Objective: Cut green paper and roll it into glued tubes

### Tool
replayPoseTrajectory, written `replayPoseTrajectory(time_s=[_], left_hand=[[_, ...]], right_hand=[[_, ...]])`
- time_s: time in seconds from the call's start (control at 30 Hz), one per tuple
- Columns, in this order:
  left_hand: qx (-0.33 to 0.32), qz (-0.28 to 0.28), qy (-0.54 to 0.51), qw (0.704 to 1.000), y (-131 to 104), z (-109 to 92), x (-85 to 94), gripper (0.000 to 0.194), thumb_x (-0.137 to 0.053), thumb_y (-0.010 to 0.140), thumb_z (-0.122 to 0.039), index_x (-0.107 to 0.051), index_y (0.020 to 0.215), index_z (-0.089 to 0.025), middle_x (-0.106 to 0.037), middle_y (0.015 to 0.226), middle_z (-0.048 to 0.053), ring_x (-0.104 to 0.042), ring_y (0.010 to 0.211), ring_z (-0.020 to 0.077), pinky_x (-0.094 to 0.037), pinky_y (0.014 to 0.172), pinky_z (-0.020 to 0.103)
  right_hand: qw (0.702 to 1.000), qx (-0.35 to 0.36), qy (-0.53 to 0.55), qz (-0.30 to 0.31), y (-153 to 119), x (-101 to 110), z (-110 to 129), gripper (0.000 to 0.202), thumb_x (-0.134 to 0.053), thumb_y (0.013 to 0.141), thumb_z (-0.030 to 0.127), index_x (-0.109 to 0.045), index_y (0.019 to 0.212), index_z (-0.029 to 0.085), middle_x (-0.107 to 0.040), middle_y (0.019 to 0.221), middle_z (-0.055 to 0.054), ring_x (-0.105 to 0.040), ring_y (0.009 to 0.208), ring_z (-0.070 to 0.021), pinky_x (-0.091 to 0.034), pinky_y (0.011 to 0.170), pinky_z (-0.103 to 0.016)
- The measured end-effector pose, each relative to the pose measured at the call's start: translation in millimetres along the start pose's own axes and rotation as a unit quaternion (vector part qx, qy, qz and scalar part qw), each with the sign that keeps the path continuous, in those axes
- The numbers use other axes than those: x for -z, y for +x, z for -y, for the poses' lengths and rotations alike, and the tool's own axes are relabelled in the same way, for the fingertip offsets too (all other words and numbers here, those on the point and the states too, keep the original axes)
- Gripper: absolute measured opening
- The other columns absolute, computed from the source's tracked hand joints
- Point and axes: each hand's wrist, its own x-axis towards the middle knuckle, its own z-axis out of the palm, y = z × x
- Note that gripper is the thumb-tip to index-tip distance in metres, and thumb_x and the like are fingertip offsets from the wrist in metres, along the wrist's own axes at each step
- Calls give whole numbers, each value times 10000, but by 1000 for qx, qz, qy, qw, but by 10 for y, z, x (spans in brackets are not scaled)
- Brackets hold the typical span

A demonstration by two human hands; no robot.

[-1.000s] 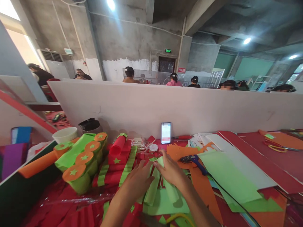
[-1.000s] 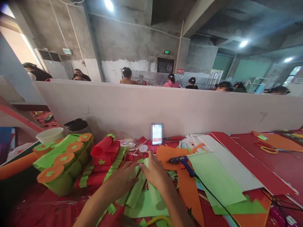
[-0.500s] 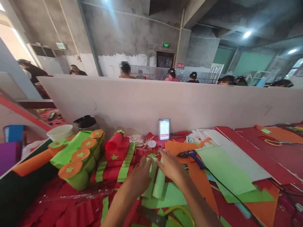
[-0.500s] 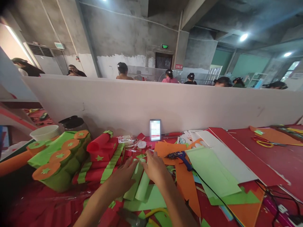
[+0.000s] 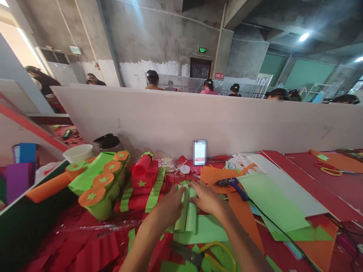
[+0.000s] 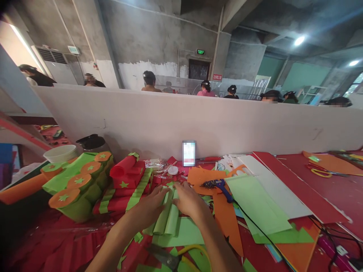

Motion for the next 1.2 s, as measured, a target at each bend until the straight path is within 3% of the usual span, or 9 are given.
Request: replayPoseTrajectory(time_s=[0.1,0.27,0.37,0.47,0.6,0.7,0.87,1.0,1.2], left_hand=[[-10,16,29,999,-4,-32,59,558,-435,859,-127,-436,1415,-174,-402,1492,188,-440,1345,321,-400,1050,450],[-39,22,31,999,-29,-82,156,495,-438,883,-142,-480,1374,-197,-423,1494,151,-368,1399,281,-357,1100,443],[-57,33,41,997,-30,-98,181,473,-434,893,-170,-495,1362,-179,-442,1482,156,-338,1416,282,-342,1117,461],[-76,49,56,994,-20,-114,185,479,-421,891,-183,-501,1363,-176,-432,1494,147,-336,1416,292,-340,1125,468],[-105,67,57,991,-4,-132,178,493,-405,900,-226,-489,1383,-179,-434,1498,126,-320,1425,289,-340,1130,473],[-118,67,56,989,12,-142,176,485,-386,910,-249,-496,1380,-203,-451,1487,111,-371,1399,287,-370,1110,474],[-140,63,67,986,46,-150,175,481,-392,900,-229,-516,1362,-189,-483,1463,105,-437,1357,275,-388,1101,436],[-154,58,90,982,55,-150,181,461,-367,921,-275,-526,1347,-196,-494,1458,84,-441,1355,250,-383,1107,407],[-172,33,93,980,57,-126,208,459,-366,919,-333,-551,1315,-191,-545,1414,90,-500,1304,258,-394,1095,409]], right_hand=[[1000,7,9,3,-30,80,-37,473,-602,854,272,-520,1319,251,-593,1233,-124,-582,1136,-318,-424,905,-388],[999,-17,29,4,-145,326,-156,390,-622,844,323,-599,1230,279,-652,1209,-89,-597,1114,-312,-437,858,-360],[997,-52,27,49,-259,517,-238,407,-622,839,395,-599,1229,283,-673,1187,-81,-619,1071,-307,-451,792,-337],[991,-100,37,83,-431,701,-360,419,-604,843,442,-589,1226,272,-692,1120,-78,-654,956,-263,-451,729,-301],[986,-156,26,52,-812,825,-685,221,-567,863,335,-658,1026,216,-713,1012,-73,-649,913,-229,-443,719,-277],[972,-216,41,82,-1235,775,-1015,225,-464,893,241,-672,863,163,-702,757,-67,-647,682,-183,-441,598,-252],[953,-299,3,43,-1979,525,-1477,260,-474,867,183,-699,998,199,-738,942,-81,-682,814,-205,-481,680,-270],[962,-273,3,0,-2335,353,-1652,348,-461,887,189,-694,1145,207,-684,1218,-116,-628,1126,-257,-466,899,-325],[971,-209,-47,-107,-2501,298,-1712,613,-407,823,57,-531,1386,267,-637,1302,-105,-614,1161,-238,-469,904,-302]])
